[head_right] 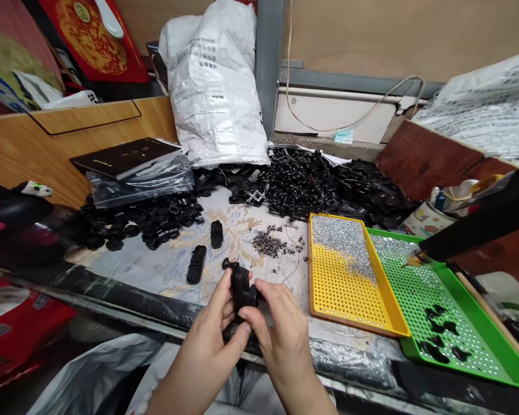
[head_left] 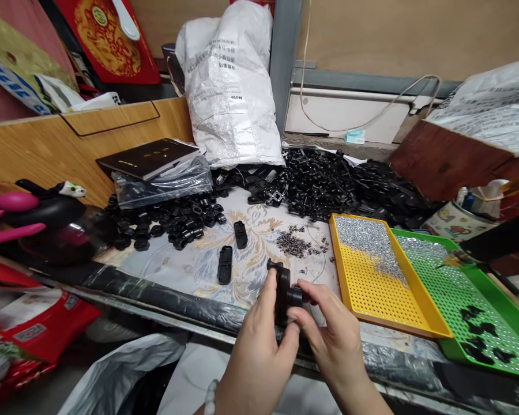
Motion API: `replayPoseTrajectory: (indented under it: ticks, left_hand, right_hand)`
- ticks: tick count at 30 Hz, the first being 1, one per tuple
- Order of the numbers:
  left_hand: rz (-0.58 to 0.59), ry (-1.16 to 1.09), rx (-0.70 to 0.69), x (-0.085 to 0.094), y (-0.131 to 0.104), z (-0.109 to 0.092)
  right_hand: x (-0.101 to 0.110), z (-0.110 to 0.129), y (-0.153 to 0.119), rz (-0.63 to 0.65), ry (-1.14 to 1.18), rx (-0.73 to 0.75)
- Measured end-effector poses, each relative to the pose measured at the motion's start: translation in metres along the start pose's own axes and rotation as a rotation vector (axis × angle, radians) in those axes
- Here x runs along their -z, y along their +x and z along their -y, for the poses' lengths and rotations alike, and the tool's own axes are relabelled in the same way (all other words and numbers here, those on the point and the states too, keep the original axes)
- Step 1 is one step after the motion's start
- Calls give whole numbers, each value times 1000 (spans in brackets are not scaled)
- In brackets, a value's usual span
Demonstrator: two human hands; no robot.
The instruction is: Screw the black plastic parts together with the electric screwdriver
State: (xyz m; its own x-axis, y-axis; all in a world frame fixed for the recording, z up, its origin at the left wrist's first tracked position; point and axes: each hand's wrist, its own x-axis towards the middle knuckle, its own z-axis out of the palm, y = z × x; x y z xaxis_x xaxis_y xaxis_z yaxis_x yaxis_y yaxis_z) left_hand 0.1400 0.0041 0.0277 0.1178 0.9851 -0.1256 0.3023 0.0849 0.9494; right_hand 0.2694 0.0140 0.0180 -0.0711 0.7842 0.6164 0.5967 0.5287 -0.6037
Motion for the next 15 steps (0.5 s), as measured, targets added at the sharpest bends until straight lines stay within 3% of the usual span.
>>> replayPoseTrajectory:
  ticks: [5, 7, 9, 11, 14, 15]
  left_hand:
    - [-64, 339, -78, -1, 2, 2]
    - [-56, 273, -51, -4, 5, 2]
    - [1, 53, 60, -8, 10, -1]
    - [113, -240, 193, -13, 13, -8]
    - [275, -537, 289, -24, 18, -18]
    - [297, -579, 297, -28, 18, -20]
  right_hand:
    - [-7, 8, -3, 23, -18, -122]
    - [0, 10, -1, 48, -33, -106]
    - [23, 4, 3, 10, -105, -70]
    - [63, -11, 12, -191, -269, -84]
    - [137, -48, 29, -813, -641, -140]
    - [159, -62, 35, -904, -704, -181]
